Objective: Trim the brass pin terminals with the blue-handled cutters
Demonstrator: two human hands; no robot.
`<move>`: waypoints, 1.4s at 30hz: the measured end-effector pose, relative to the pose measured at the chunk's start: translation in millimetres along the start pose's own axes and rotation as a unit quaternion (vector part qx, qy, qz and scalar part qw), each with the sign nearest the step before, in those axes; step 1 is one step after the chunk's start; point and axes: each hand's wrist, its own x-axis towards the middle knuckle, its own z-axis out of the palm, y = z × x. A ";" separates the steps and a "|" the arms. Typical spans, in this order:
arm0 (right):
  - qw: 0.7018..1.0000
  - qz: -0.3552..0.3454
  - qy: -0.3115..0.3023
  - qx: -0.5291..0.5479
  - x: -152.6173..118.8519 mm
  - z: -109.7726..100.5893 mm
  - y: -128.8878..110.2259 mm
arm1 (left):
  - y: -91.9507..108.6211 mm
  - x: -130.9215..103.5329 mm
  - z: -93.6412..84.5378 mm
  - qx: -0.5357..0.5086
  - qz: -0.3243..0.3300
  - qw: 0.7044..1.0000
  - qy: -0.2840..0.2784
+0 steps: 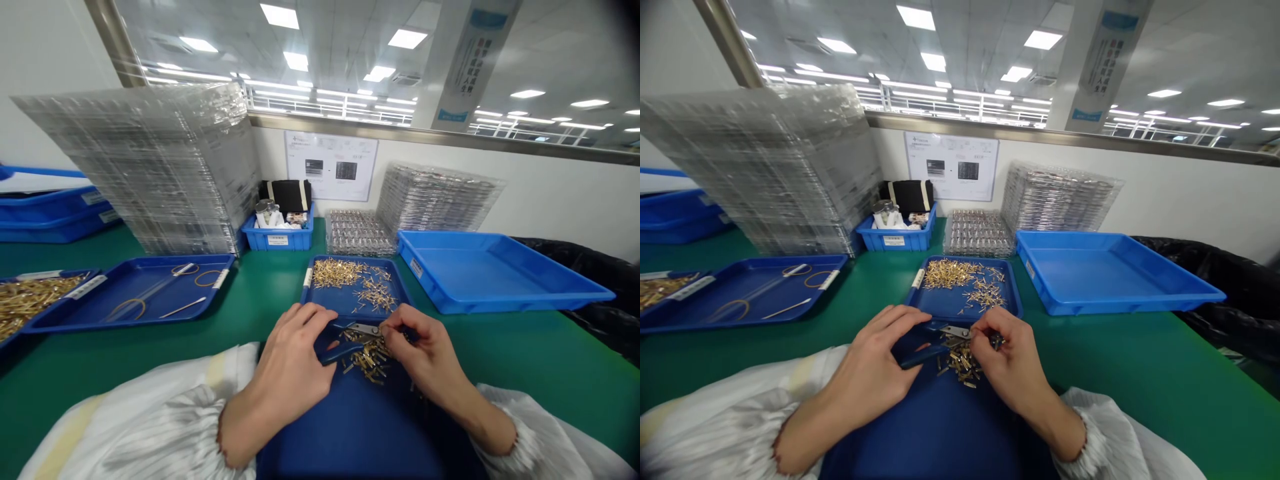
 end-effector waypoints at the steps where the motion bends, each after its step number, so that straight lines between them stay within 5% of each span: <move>1: 0.999 0.021 -0.003 0.029 0.4 0.3 0.6 | 0.4 0.4 -0.1 -0.019 -0.015 1.000 -0.006; 5: 0.997 0.055 -0.041 0.029 2.0 -0.6 0.9 | -1.5 2.5 -0.1 -0.045 -0.039 0.998 -0.037; 13: 0.966 -0.082 -0.112 -0.217 0.7 -6.0 -1.0 | -7.5 0.4 -0.6 0.059 0.087 0.993 -0.053; 20: 0.941 -0.121 -0.119 -0.291 -0.8 0.6 8.0 | -4.3 0.5 -3.6 0.116 0.153 0.981 -0.032; 27: 0.959 -0.105 -0.146 -0.220 2.5 -5.1 4.1 | -6.8 2.9 1.0 0.084 0.088 0.992 -0.039; 31: 0.975 -0.087 -0.017 -0.203 13.8 -15.9 17.9 | -12.5 6.4 1.9 0.068 0.008 0.997 -0.032; 34: 0.951 -0.019 0.040 -0.306 23.0 -34.9 33.4 | -17.1 10.0 -0.2 0.036 -0.077 0.996 -0.015; 37: 0.930 0.109 -0.047 -0.349 25.9 -50.2 43.2 | -22.1 14.2 -3.3 -0.014 -0.153 0.988 -0.010; 42: 0.944 0.132 -0.120 -0.276 22.5 -57.3 44.2 | -33.6 20.2 -3.5 -0.062 -0.215 0.975 -0.010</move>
